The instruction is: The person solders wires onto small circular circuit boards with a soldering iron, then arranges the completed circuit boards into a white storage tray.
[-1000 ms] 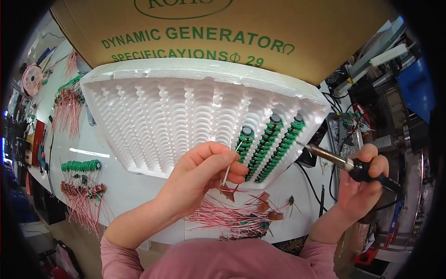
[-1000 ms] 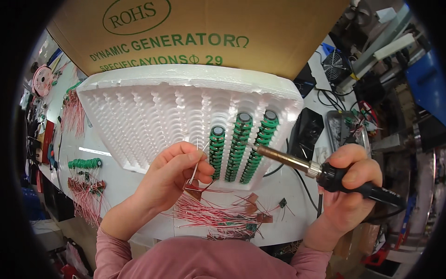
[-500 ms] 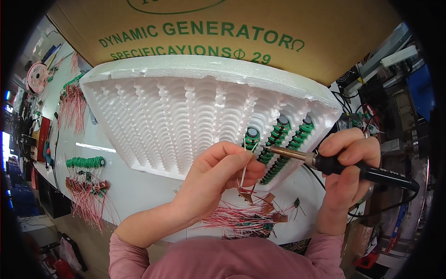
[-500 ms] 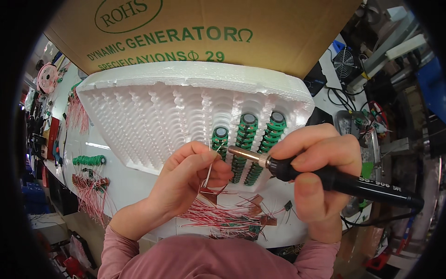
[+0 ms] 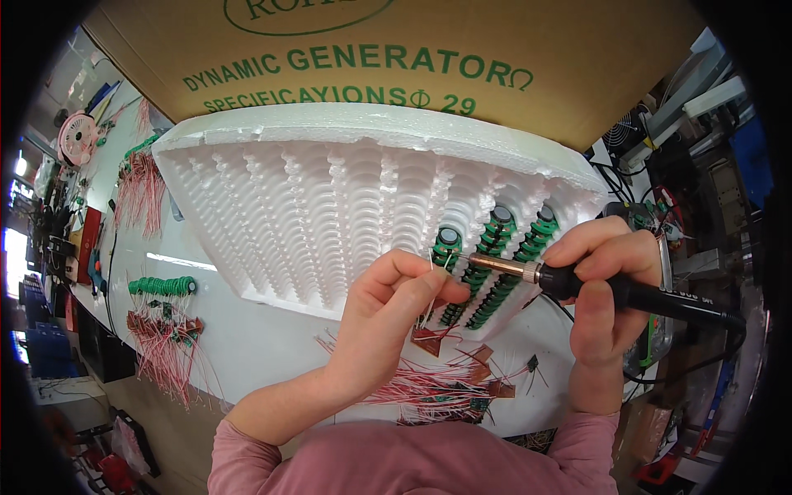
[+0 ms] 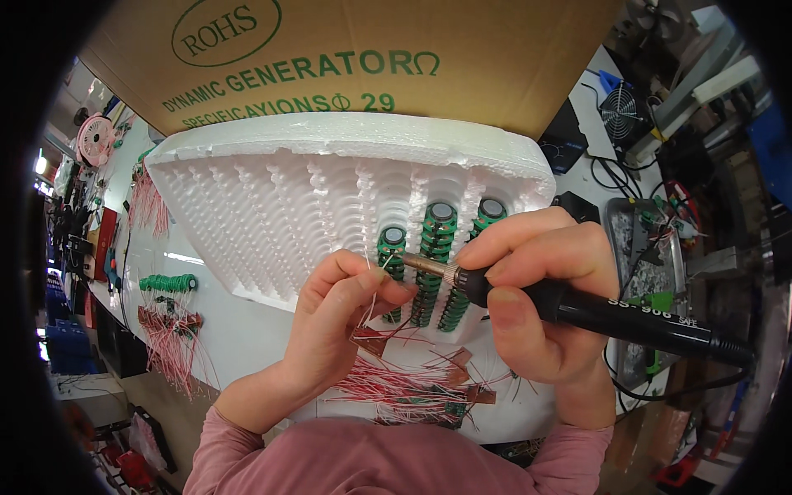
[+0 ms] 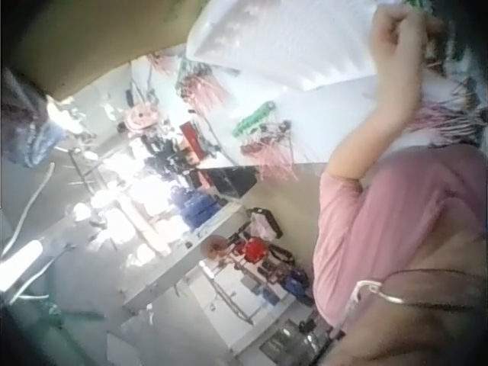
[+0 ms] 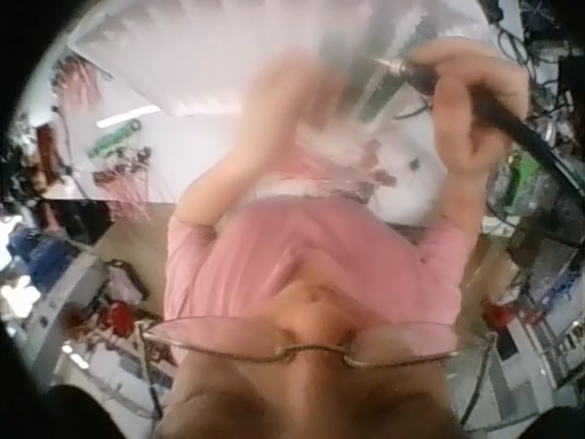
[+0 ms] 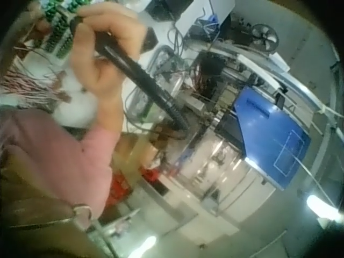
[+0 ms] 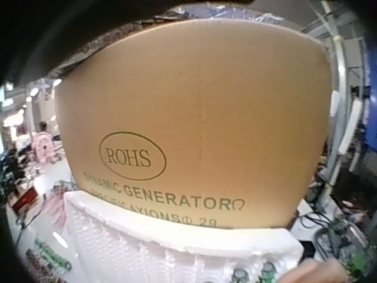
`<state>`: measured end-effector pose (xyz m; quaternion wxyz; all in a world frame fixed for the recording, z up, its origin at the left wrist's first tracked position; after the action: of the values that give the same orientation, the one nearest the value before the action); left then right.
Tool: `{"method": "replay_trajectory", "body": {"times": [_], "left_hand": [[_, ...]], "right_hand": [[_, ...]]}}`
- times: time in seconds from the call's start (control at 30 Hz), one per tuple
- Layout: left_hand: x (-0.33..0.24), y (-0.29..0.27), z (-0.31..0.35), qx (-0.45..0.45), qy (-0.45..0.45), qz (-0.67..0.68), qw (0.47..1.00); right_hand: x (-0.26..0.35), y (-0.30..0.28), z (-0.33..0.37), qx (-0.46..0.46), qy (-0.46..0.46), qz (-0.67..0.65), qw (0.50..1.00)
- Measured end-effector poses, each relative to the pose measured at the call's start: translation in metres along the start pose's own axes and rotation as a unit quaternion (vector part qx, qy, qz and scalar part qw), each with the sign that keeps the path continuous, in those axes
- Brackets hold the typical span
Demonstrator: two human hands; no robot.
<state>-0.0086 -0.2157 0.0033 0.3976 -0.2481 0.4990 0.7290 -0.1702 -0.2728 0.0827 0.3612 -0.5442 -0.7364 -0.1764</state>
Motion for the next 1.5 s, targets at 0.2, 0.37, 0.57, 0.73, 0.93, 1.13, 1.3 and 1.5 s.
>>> {"method": "replay_trajectory", "body": {"times": [0.2,0.37,0.57,0.73,0.93,1.13,1.3,1.5], "left_hand": [[0.0039,0.0032,-0.0007,0.007,0.03,-0.001,1.0],[0.0049,0.0051,-0.0002,-0.009,0.03,-0.009,0.999],[0.0052,0.0084,0.0008,-0.023,0.052,-0.028,0.998],[0.005,0.0087,0.002,-0.032,0.051,-0.034,0.998],[0.0057,0.0086,0.0021,-0.033,0.052,-0.04,0.997],[0.0052,0.0087,0.0022,-0.032,0.059,-0.038,0.997],[0.0057,0.0075,0.0029,-0.035,0.049,-0.051,0.997],[0.0054,0.008,0.0033,-0.033,0.061,-0.055,0.996]], "right_hand": [[-0.003,-0.0039,-0.002,0.014,-0.012,-0.007,1.0],[-0.006,-0.0044,-0.0023,0.032,-0.022,-0.012,0.999],[-0.0062,-0.0053,-0.0027,0.039,-0.016,-0.01,0.999],[-0.0051,-0.0044,-0.0043,0.04,-0.011,0.002,0.999],[-0.0042,-0.0035,-0.0053,0.054,-0.027,0.024,0.998],[-0.003,-0.0018,-0.005,0.054,-0.009,0.024,0.998],[-0.0033,-0.0012,-0.0048,0.063,-0.012,0.027,0.998],[-0.0022,-0.0008,-0.0051,0.06,-0.008,0.027,0.998]]}}
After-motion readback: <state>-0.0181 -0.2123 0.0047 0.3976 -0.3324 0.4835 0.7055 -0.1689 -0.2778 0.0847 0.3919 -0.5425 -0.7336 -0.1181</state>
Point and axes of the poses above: each hand's wrist, its own z-axis away from the middle knuckle, its own y-axis out of the palm, x = y × z, the point moved 4 cm from there along -z, towards the middle knuckle, and after that the axes turned 7 degrees about -y, right-handed, at the moved point
